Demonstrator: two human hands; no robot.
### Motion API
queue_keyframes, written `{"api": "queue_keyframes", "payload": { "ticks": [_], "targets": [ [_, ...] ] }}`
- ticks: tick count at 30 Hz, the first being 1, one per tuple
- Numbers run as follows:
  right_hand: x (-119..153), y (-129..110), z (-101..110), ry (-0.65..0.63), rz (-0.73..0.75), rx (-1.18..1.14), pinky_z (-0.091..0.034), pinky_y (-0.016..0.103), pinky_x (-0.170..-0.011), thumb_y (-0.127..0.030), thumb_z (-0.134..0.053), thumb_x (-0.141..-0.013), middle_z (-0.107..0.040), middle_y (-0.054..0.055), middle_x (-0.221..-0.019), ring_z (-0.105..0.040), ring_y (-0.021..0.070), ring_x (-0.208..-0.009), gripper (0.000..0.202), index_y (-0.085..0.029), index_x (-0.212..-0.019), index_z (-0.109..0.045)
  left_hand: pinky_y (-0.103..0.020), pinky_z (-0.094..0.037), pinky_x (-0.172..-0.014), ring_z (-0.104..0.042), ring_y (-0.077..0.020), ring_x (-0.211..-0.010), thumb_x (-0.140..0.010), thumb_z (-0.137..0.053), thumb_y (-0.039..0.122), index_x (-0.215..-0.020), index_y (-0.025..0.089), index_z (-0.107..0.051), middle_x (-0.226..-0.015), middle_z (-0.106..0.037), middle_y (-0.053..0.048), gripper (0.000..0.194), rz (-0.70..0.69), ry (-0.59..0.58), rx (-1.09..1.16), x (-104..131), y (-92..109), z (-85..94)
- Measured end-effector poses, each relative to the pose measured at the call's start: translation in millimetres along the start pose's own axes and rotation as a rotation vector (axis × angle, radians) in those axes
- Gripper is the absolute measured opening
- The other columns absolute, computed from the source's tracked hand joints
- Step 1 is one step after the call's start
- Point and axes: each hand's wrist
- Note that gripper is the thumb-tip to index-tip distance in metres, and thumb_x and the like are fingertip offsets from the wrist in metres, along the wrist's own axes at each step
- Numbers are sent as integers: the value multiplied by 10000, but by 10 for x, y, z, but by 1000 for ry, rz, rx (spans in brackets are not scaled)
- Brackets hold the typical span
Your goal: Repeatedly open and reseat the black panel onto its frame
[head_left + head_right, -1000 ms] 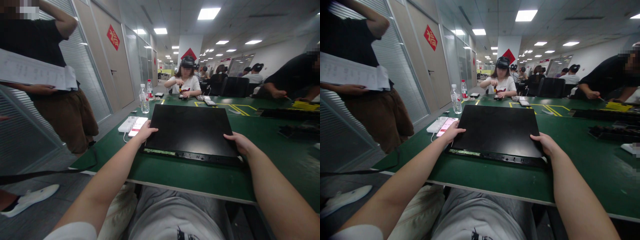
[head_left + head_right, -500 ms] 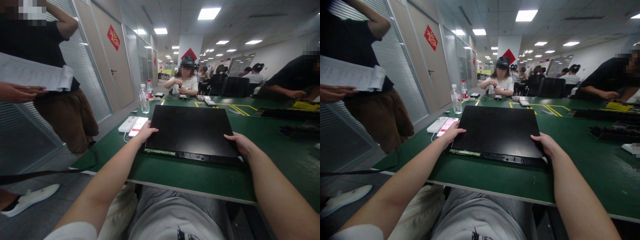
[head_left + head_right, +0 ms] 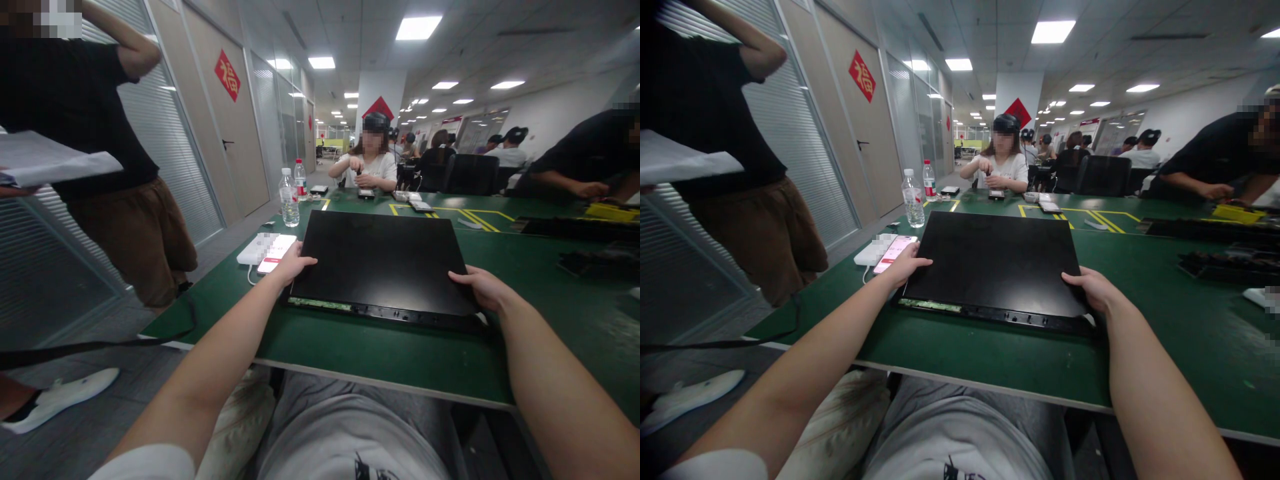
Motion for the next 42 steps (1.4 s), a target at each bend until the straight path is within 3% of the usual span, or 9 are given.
{"api": "queue_keyframes", "payload": {
  "ticks": [5, 14, 25, 31, 37, 42],
  "targets": [
    [-20, 15, 5, -2, 13, 7, -615, 366, -650, -85, -770, -757, -782, 78, -825, -755, 265, -762, 232, -221, -934, -706, -498, -570, -994, -719, -318, -1097, -610, -827, 106, -1053, 212, -596, -1112, -749, -77, 511, -7, -24, 12, -12, -27, 15],
    [82, -46, -65, 15, -30, 0, -616, 347, -614, -64, -702, -790, -786, 86, -830, -745, 243, -688, 359, -204, -1121, -701, -488, -562, -1007, -715, -309, -1112, -632, -810, 93, -1058, 199, -612, -1165, -745, -95, 482, -21, -29, -12, -36, -53, 19],
    [24, -19, -18, -14, -23, 4, -629, 356, -621, -67, -723, -802, -790, 100, -847, -766, 267, -757, 217, -207, -968, -709, -532, -563, -1020, -731, -330, -1112, -636, -856, 64, -1103, 191, -625, -1176, -757, -126, 537, -1, -28, -3, -22, -50, 2],
    [30, -23, -22, -13, -29, 13, -637, 381, -622, -94, -763, -789, -792, 109, -849, -771, 287, -770, 272, -203, -1036, -727, -526, -572, -1023, -740, -319, -1109, -636, -845, 34, -1152, 193, -608, -1163, -768, -113, 590, 17, -27, 22, -13, -41, -2],
    [86, -66, -82, 23, -55, 5, -633, 371, -593, -140, -749, -819, -792, 101, -846, -759, 268, -703, 413, -220, -1221, -698, -530, -572, -1025, -733, -325, -1130, -631, -844, 42, -1133, 195, -620, -1136, -778, -101, 570, 27, -24, 18, -32, -52, -9],
    [6, -37, -31, 52, -57, 12, -617, 386, -573, -128, -756, -799, -779, 95, -807, -749, 282, -702, 289, -223, -1064, -691, -544, -548, -1058, -718, -334, -1166, -622, -849, 40, -1127, 194, -616, -1132, -771, -102, 577, 16, -17, 17, -27, -58, -60]
  ]
}}
Point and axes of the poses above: each hand's wrist, its own x-axis away from the middle knuckle, its own z-axis out of the back of the hand, y = z × x
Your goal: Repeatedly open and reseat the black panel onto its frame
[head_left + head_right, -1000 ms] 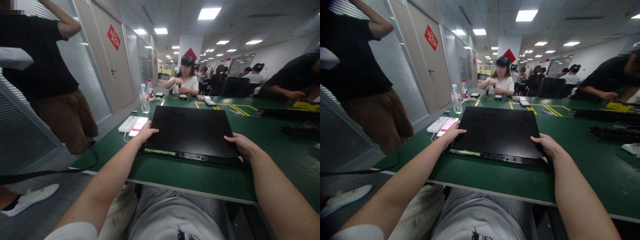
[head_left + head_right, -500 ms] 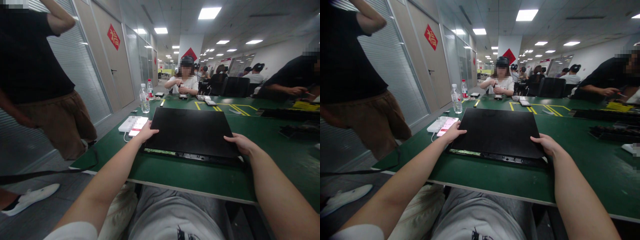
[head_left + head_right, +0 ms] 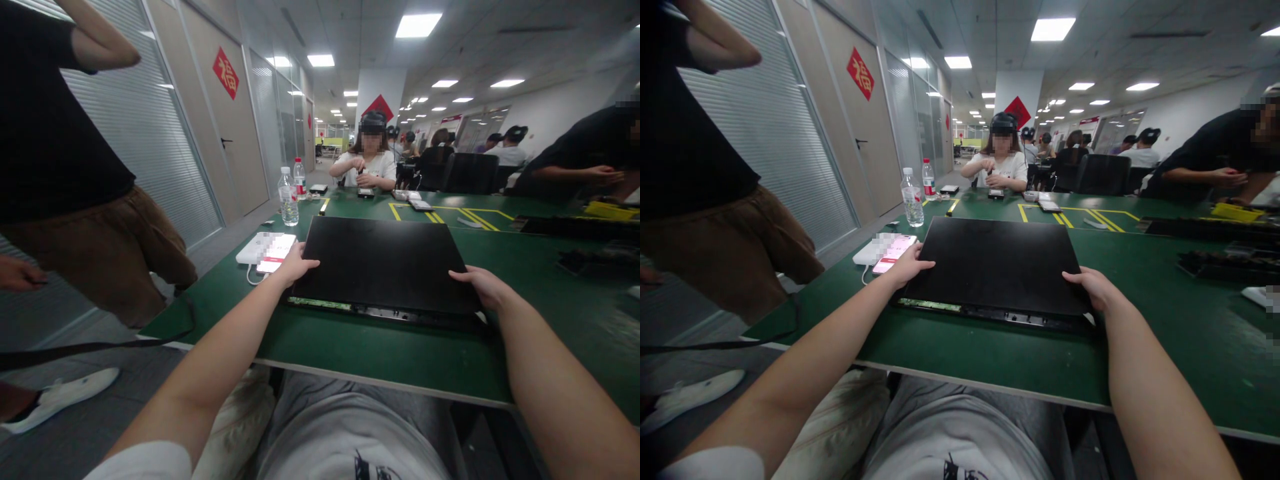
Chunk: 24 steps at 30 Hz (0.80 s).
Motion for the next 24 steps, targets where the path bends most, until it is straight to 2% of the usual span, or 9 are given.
{"api": "queue_keyframes", "payload": {
  "ticks": [4, 10, 15, 18, 24],
  "targets": [
    [-62, 31, 39, 8, 11, 5, -611, 389, -569, -124, -769, -787, -772, 94, -799, -744, 284, -703, 239, -221, -984, -674, -552, -540, -1062, -721, -339, -1156, -626, -848, 59, -1130, 190, -613, -1122, -771, -104, 571, -11, 4, -35, 14, 13, -16],
    [-11, 7, 19, -12, 2, -9, -617, 394, -599, -102, -721, -809, -775, 93, -821, -747, 277, -724, 219, -228, -979, -665, -535, -489, -1125, -680, -341, -1247, -591, -880, 104, -1149, 198, -620, -1237, -758, -110, 623, -115, 13, -49, 29, 71, 20],
    [57, -21, -35, 1, 2, -21, -615, 393, -591, -93, -682, -824, -776, 90, -815, -743, 269, -698, 220, -221, -1001, -663, -521, -498, -1121, -671, -347, -1263, -579, -909, 134, -1166, 206, -635, -1239, -764, -112, 651, -113, 2, -76, 40, 111, 65],
    [54, -17, -52, 9, 16, -16, -611, 376, -568, -82, -692, -813, -777, 89, -813, -740, 261, -673, 251, -210, -1027, -670, -516, -495, -1124, -671, -344, -1261, -587, -898, 130, -1169, 207, -639, -1215, -772, -107, 642, -107, 0, -78, 34, 89, 75],
    [-2, 3, -29, 15, 29, -16, -618, 352, -584, -73, -708, -805, -787, 90, -840, -744, 247, -673, 301, -197, -1079, -694, -535, -452, -1155, -658, -339, -1277, -630, -841, 131, -1193, 184, -637, -1305, -727, -134, 601, -193, 32, -66, 2, -15, 10]
  ]
}}
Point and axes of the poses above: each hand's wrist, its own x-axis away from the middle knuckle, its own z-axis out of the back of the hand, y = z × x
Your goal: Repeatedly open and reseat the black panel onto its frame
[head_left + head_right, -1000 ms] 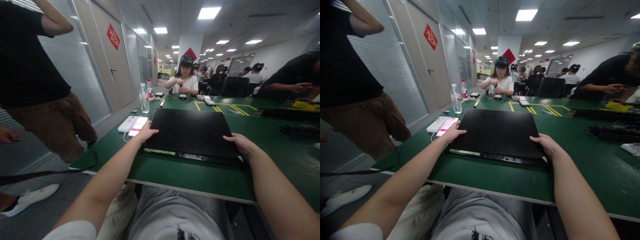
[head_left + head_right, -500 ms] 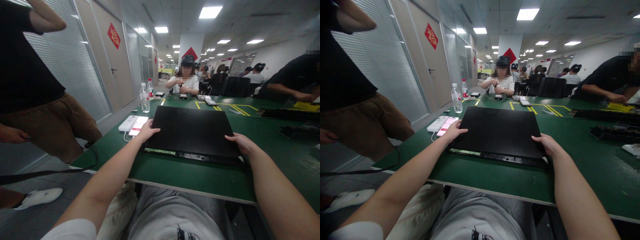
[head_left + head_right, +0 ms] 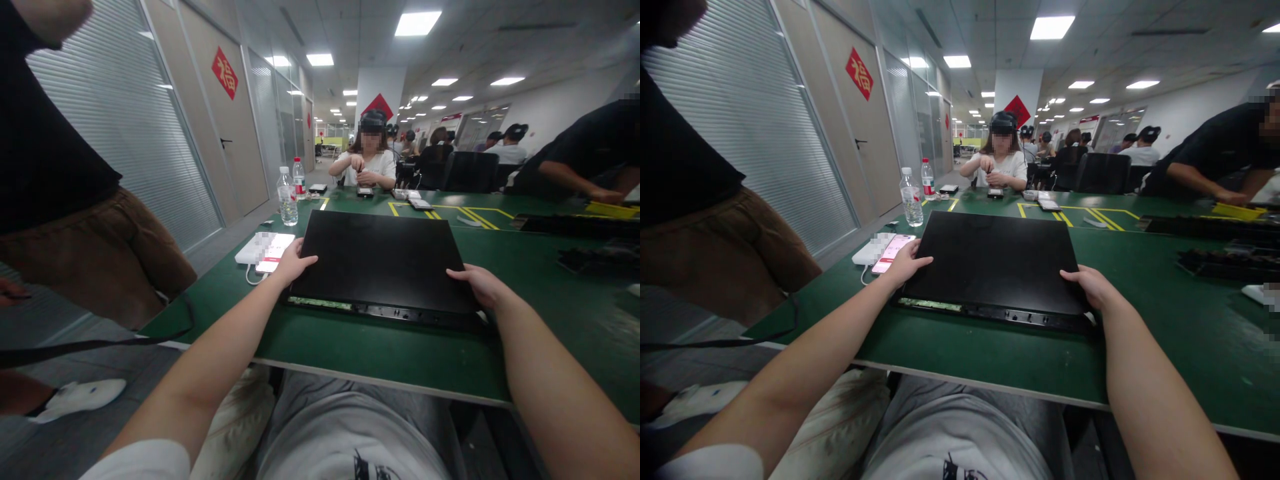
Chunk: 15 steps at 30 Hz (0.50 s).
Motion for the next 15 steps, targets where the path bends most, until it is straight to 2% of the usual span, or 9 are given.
{"api": "queue_keyframes", "payload": {
  "ticks": [5, 9, 15],
  "targets": [
    [3, -2, 5, 42, -3, 9, -607, 337, -584, -65, -684, -808, -779, 79, -797, -734, 240, -656, 292, -202, -1065, -702, -514, -449, -1160, -647, -333, -1290, -655, -803, 82, -1194, 165, -642, -1299, -729, -134, 569, 14, 22, -12, 26, 4, -73],
    [36, -19, -17, 57, -6, 7, -601, 343, -574, -86, -692, -787, -777, 79, -788, -733, 249, -659, 321, -212, -1081, -704, -500, -457, -1156, -645, -333, -1296, -659, -807, 65, -1207, 165, -634, -1303, -729, -137, 584, 50, 28, -8, 22, 31, -61],
    [-3, 1, 4, 80, 24, 1, -590, 335, -563, -100, -718, -736, -757, 78, -750, -721, 247, -660, 254, -214, -962, -699, -513, -510, -1097, -694, -322, -1212, -662, -831, 72, -1230, 173, -594, -1229, -753, -126, 624, 99, 7, 1, 1, 13, -32]
  ]
}}
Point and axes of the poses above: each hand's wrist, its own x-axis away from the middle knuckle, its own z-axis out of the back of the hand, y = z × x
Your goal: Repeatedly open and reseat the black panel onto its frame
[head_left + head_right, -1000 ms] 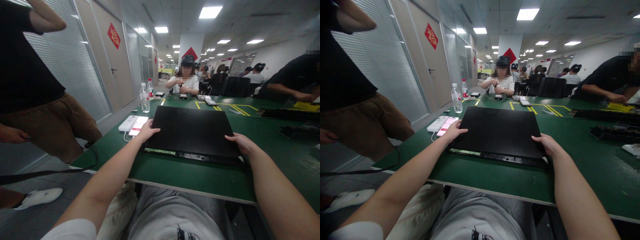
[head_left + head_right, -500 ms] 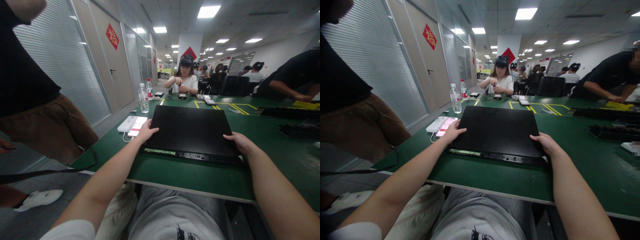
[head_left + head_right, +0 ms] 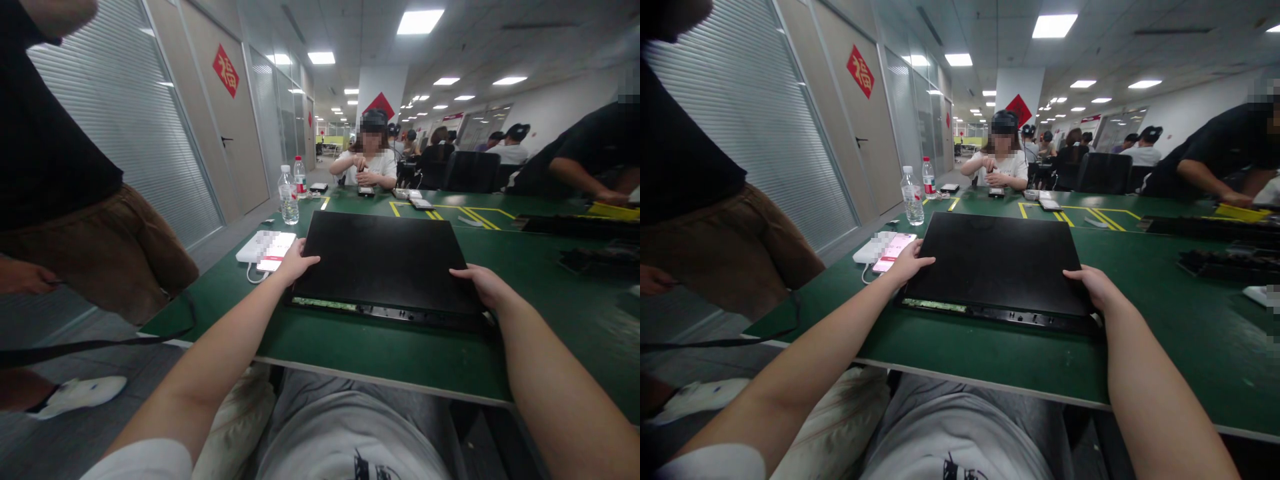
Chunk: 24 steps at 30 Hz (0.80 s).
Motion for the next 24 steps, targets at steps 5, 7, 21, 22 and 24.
{"api": "queue_keyframes", "payload": {
  "ticks": [5, 7, 21, 22, 24],
  "targets": [
    [-151, 76, 55, -2, 32, -47, -584, 366, -582, -128, -725, -687, -755, 72, -767, -713, 248, -650, 256, -215, -925, -690, -515, -515, -1091, -703, -318, -1190, -661, -850, 84, -1205, 175, -588, -1222, -748, -130, 610, -18, -39, -32, 12, -6, 0],
    [-215, 115, 67, 14, 83, -71, -581, 367, -587, -145, -741, -661, -749, 58, -755, -705, 243, -640, 278, -225, -923, -692, -521, -518, -1083, -705, -321, -1182, -662, -854, 94, -1209, 175, -577, -1214, -746, -133, 618, -26, -38, -32, 10, -13, 9],
    [-171, 93, 28, 39, 182, -99, -549, 340, -531, -194, -769, -568, -751, 55, -767, -694, 243, -644, 292, -247, -848, -705, -513, -551, -1031, -746, -293, -1073, -698, -821, 62, -1236, 194, -508, -1093, -767, -83, 636, -22, 18, 6, 25, 39, 24],
    [-165, 88, 29, 42, 181, -91, -544, 339, -527, -200, -770, -573, -749, 57, -765, -689, 241, -636, 283, -247, -844, -703, -513, -552, -1029, -746, -294, -1073, -699, -820, 63, -1236, 195, -506, -1094, -765, -83, 635, -22, 18, 9, 24, 36, 26],
    [-161, 82, 31, 50, 186, -66, -541, 344, -526, -215, -765, -588, -742, 58, -748, -680, 240, -624, 272, -250, -850, -703, -513, -553, -1026, -745, -295, -1073, -699, -822, 66, -1236, 195, -503, -1093, -763, -83, 637, -19, 19, 9, 15, 22, 30]
  ]
}}
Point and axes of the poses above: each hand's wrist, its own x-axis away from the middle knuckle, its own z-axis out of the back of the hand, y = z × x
